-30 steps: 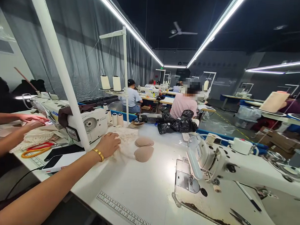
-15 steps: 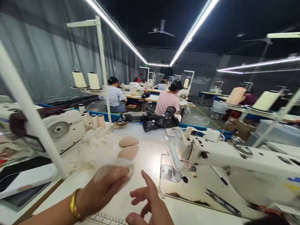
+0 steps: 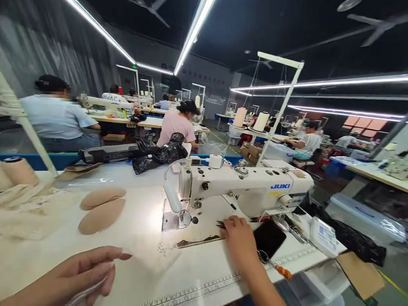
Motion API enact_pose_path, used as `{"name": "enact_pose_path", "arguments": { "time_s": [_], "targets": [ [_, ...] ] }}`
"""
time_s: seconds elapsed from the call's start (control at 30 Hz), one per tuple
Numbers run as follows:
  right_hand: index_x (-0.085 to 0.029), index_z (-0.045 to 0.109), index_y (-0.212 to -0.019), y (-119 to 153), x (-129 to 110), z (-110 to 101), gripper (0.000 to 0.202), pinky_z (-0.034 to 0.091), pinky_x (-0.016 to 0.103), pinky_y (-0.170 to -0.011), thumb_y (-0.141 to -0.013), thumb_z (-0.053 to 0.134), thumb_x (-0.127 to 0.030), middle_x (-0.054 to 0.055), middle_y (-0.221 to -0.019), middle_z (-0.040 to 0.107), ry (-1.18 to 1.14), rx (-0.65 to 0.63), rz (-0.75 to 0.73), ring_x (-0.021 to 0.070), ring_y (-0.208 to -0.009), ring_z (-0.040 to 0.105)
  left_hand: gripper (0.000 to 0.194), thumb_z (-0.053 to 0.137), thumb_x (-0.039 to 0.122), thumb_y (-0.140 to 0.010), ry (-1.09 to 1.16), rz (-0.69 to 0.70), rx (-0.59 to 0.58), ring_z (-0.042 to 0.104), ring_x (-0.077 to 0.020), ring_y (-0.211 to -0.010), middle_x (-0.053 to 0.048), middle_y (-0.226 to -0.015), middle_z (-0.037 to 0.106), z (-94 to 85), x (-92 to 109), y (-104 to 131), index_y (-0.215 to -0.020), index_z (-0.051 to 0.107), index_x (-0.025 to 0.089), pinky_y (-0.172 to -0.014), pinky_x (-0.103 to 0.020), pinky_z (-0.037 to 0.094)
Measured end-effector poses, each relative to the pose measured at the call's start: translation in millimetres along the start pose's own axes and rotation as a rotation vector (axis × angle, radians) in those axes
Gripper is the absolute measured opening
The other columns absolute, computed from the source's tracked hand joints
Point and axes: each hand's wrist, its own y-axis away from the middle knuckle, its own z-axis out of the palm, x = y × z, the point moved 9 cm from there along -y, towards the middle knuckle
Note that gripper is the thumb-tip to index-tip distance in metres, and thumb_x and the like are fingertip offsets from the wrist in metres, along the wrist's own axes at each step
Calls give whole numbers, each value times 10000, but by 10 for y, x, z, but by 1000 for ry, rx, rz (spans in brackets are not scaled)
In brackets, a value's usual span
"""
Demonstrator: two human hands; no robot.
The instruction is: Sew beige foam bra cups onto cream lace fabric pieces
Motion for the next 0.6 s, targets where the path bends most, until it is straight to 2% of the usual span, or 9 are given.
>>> {"name": "enact_pose_path", "arguments": {
  "time_s": [0.07, 0.13, 0.2, 0.27, 0.33, 0.4, 0.5, 0.6],
  "targets": [
    [-185, 683, -913, -3, 161, 58, 210, 497, 552, -872, -907, 485, -115, 198, -1000, 721, 12, 4, -9, 390, -971, 660, 670, 761, 691, -790, 20, -1, -95, 587, -174, -644, -47, -803, 715, 223, 107, -25, -1229, 691, 190, -687, -309, 498],
    [-196, 640, -948, 82, 83, 141, 225, 522, 480, -808, -968, 419, -159, 168, -937, 711, -31, 5, -43, 346, -890, 678, 746, 792, 676, -771, 55, 18, -152, 606, -181, -681, -56, -837, 727, 401, 174, -94, -1297, 644, 168, -741, -333, 496],
    [-232, 581, -1042, 247, -217, 185, 216, 527, 352, -684, -1061, 369, -267, 77, -849, 692, -180, -4, -114, 258, -747, 678, 816, 810, 661, -763, 86, 39, -177, 610, -180, -686, -57, -839, 729, 521, 186, -178, -1361, 592, 150, -754, -341, 487],
    [-256, 544, -1130, 436, -684, 156, 194, 513, 299, -656, -1095, 377, -349, 32, -855, 673, -337, -16, -255, 216, -712, 665, 848, 822, 634, -767, 102, 58, -189, 608, -177, -683, -53, -826, 727, 595, 173, -248, -1404, 554, 142, -748, -339, 480],
    [-265, 535, -1035, 584, -1161, 86, 181, 464, 278, -615, -1099, 401, -369, 20, -848, 659, -283, 15, -418, 200, -690, 652, 840, 832, 596, -774, 111, 73, -198, 609, -176, -684, -51, -820, 726, 641, 167, -289, -1418, 544, 139, -738, -336, 479],
    [-260, 522, -958, 645, -1503, 30, 232, 403, 287, -586, -1111, 365, -334, 10, -793, 638, -108, 106, -512, 192, -621, 619, 822, 839, 564, -776, 123, 79, -205, 612, -178, -688, -52, -814, 724, 675, 174, -302, -1415, 550, 133, -730, -335, 484],
    [-251, 503, -929, 637, -1777, -3, 303, 323, 311, -567, -1123, 272, -269, 0, -719, 607, 64, 252, -558, 184, -541, 566, 786, 832, 525, -790, 124, 79, -209, 616, -184, -707, -46, -798, 716, 739, 193, -289, -1412, 554, 133, -729, -337, 494],
    [-248, 486, -906, 606, -1868, -24, 356, 268, 321, -544, -1120, 202, -227, -7, -682, 581, 82, 310, -554, 177, -511, 539, 775, 809, 517, -796, 89, 66, -210, 601, -183, -714, -36, -787, 707, 799, 197, -257, -1418, 541, 141, -707, -326, 497]
  ]
}}
